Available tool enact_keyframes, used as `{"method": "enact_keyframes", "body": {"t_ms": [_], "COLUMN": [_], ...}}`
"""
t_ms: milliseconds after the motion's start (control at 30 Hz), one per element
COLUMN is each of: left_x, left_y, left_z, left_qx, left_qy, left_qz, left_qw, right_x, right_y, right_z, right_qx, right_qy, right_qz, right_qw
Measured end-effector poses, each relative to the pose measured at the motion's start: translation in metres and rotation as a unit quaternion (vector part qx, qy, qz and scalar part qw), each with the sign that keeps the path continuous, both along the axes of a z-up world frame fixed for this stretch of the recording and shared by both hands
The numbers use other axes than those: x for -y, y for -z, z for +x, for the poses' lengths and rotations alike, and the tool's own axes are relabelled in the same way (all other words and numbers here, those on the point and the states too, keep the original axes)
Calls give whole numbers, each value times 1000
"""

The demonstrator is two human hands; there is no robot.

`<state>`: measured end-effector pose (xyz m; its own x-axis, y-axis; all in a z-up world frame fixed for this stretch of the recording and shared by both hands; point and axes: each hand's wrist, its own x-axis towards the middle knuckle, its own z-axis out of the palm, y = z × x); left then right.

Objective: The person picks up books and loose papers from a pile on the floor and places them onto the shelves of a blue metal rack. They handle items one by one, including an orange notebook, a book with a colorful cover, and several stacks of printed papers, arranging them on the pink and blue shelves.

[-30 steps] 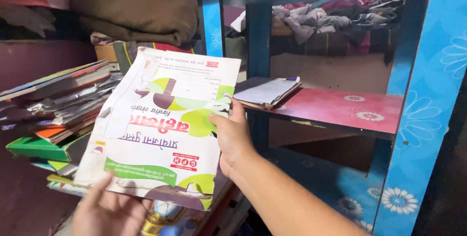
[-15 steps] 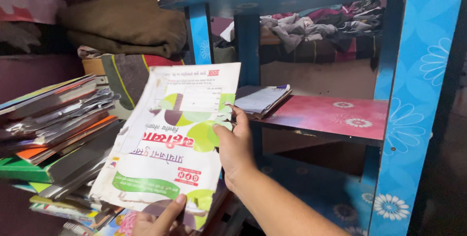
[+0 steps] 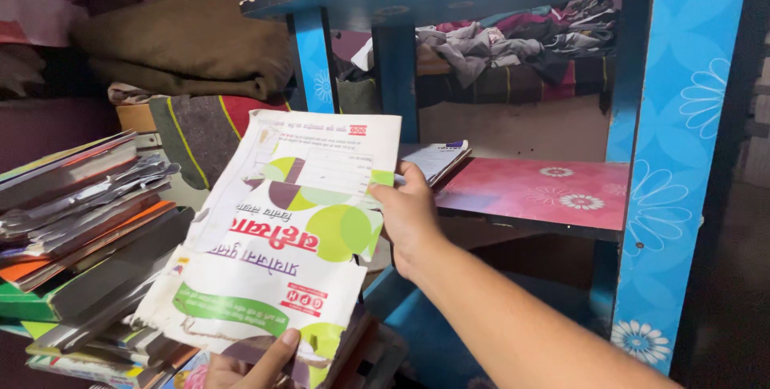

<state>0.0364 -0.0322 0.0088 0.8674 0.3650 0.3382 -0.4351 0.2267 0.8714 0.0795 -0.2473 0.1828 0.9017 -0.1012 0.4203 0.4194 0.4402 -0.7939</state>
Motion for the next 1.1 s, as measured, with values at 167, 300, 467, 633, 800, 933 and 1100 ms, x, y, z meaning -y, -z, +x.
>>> {"method": "enact_keyframes", "body": {"t_ms": [167, 300, 467, 633, 800, 933, 1100], "left_x": [24, 66, 113, 140, 152, 157, 164], "left_y": [-22, -43, -60, -64, -77, -85, -106], "left_z": [-2, -1, 6, 26, 51, 75, 100], "left_qx": [-50, -52, -42, -43, -62, -4, 4], "left_qy": [81, 123, 169, 189, 193, 199, 191], "left_qz": [-14, -79, -150, -137, -65, -39, 27], "left_qw": [995, 988, 973, 971, 977, 979, 981], "right_x": [25, 57, 98, 127, 149, 163, 177], "right_y": [3, 11, 16, 14, 13, 12, 6], "right_z": [11, 33, 53, 57, 92, 123, 169], "right_qx": [-22, -5, 7, -69, -51, -53, -26], "right_qy": [22, 32, 76, 102, 109, 67, 61], "right_qz": [16, 31, 17, -4, -5, -9, 12], "right_qw": [999, 999, 997, 992, 993, 996, 998]}}
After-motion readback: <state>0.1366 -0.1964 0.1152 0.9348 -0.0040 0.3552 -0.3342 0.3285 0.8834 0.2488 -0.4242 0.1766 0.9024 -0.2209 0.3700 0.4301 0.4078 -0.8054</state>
